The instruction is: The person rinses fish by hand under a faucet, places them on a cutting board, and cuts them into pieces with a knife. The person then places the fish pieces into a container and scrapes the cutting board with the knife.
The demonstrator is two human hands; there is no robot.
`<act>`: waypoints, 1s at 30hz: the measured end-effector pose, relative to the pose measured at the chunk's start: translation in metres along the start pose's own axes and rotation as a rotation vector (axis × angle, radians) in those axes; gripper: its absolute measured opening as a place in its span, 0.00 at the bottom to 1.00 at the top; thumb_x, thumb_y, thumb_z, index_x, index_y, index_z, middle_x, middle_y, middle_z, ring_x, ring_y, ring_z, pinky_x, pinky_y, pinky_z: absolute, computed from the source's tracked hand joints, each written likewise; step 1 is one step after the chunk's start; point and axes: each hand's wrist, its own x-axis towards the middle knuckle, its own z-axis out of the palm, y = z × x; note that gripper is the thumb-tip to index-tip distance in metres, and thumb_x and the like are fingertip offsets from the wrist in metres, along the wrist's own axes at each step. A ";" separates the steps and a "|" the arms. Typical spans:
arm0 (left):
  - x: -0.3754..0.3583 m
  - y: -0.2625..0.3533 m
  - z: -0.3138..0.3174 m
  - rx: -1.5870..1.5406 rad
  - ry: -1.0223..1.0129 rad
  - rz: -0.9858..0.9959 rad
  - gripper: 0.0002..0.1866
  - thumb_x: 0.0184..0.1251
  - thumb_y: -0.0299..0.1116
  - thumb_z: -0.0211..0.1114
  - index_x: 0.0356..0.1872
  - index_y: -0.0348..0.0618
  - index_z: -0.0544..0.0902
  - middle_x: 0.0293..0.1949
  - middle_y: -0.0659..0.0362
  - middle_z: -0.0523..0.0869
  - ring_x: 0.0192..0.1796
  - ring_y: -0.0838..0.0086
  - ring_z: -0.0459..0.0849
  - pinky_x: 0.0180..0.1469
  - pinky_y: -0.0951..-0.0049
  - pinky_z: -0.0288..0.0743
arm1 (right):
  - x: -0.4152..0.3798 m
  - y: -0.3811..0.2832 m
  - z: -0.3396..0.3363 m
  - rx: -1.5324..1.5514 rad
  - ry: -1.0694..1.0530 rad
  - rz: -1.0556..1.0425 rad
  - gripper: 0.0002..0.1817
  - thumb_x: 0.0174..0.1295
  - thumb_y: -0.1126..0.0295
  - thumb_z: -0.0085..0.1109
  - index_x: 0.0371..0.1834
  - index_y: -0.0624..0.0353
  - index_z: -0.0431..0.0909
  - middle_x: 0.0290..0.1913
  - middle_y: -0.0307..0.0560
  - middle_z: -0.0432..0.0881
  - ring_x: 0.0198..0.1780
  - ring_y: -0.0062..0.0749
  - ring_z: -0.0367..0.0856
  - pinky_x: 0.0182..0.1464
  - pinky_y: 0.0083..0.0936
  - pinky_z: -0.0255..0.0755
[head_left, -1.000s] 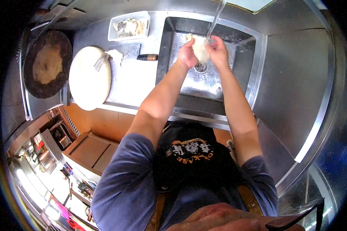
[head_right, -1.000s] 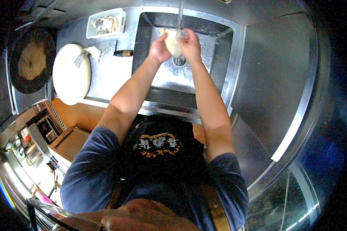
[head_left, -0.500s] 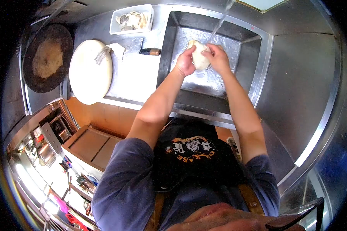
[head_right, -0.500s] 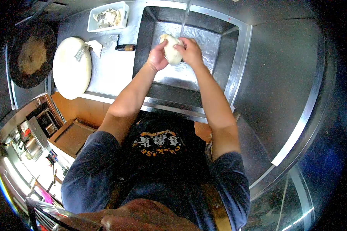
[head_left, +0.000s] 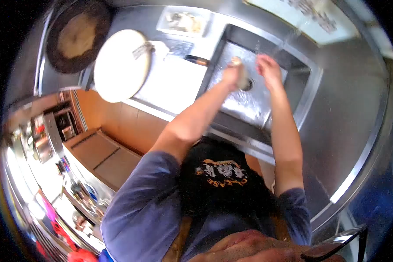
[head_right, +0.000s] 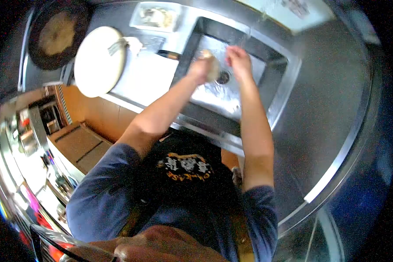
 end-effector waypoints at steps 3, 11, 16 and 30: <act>0.022 0.005 0.061 -0.142 0.123 -0.037 0.17 0.67 0.28 0.57 0.56 0.38 0.76 0.42 0.48 0.82 0.42 0.54 0.86 0.42 0.48 0.82 | -0.023 -0.058 -0.004 -0.251 -0.065 0.045 0.13 0.66 0.65 0.62 0.50 0.57 0.80 0.43 0.38 0.84 0.43 0.23 0.82 0.43 0.25 0.77; 0.038 0.008 0.115 -0.003 0.115 0.025 0.19 0.65 0.37 0.62 0.52 0.35 0.79 0.47 0.44 0.86 0.48 0.53 0.87 0.49 0.55 0.80 | -0.019 -0.394 -0.077 -1.022 0.823 -1.334 0.32 0.64 0.46 0.60 0.59 0.63 0.76 0.55 0.60 0.81 0.57 0.49 0.80 0.59 0.42 0.72; -0.056 0.056 0.051 0.419 0.248 0.450 0.17 0.62 0.38 0.67 0.49 0.40 0.81 0.38 0.53 0.87 0.35 0.68 0.86 0.38 0.66 0.78 | 0.013 -0.492 -0.078 -1.870 0.890 -0.852 0.38 0.67 0.34 0.42 0.70 0.49 0.69 0.67 0.49 0.75 0.65 0.54 0.74 0.64 0.45 0.68; -0.138 0.171 -0.268 0.463 0.613 0.954 0.18 0.70 0.46 0.62 0.51 0.44 0.78 0.38 0.49 0.87 0.41 0.60 0.88 0.44 0.64 0.80 | 0.067 -0.522 -0.109 -1.827 0.897 -0.822 0.37 0.66 0.34 0.44 0.64 0.55 0.71 0.57 0.59 0.81 0.56 0.59 0.80 0.57 0.52 0.72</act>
